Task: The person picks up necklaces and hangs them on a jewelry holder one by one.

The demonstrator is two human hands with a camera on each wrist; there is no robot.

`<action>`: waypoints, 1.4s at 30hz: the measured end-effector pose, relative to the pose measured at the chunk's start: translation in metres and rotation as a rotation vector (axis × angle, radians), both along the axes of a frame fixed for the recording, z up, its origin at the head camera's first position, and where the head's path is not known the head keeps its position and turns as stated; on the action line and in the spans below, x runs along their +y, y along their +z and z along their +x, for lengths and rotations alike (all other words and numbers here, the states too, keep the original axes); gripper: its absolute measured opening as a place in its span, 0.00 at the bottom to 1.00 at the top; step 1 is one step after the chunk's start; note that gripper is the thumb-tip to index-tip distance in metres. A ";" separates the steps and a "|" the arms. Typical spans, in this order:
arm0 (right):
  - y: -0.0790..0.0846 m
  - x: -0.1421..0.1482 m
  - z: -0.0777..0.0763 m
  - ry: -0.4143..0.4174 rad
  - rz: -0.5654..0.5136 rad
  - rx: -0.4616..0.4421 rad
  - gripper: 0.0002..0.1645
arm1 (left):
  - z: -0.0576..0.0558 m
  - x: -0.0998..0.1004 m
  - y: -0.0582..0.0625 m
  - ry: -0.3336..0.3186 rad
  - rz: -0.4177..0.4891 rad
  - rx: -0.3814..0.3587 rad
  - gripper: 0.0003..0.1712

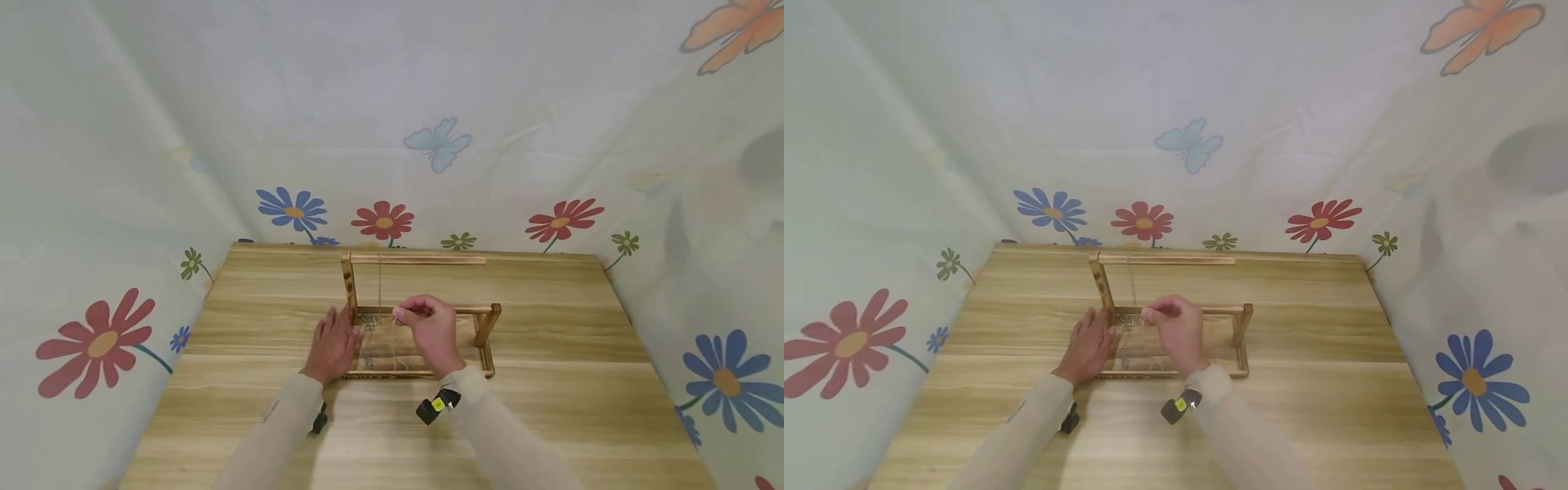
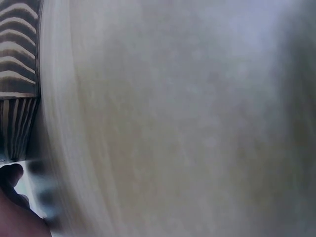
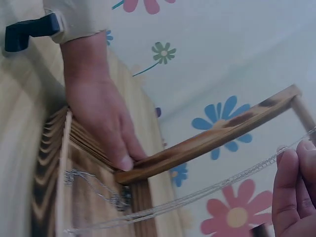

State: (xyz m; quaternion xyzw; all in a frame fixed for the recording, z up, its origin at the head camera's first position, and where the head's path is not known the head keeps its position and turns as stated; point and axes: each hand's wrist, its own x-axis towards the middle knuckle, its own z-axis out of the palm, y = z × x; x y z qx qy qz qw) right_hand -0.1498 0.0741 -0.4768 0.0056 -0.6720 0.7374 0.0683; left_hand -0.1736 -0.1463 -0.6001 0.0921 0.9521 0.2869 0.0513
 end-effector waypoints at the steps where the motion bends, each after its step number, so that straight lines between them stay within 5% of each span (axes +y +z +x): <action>1: 0.004 0.001 -0.001 0.002 0.010 0.011 0.04 | 0.000 0.000 0.000 0.000 -0.005 0.000 0.38; 18: 0.059 0.011 -0.019 0.030 0.076 0.102 0.05 | 0.000 0.001 0.004 0.001 -0.020 -0.003 0.38; 28: 0.073 0.015 -0.031 0.022 0.119 0.227 0.04 | 0.001 0.001 0.004 0.000 -0.011 -0.019 0.37; 42: 0.085 0.018 -0.041 0.021 0.152 0.279 0.03 | 0.003 0.002 0.008 0.010 -0.007 -0.026 0.38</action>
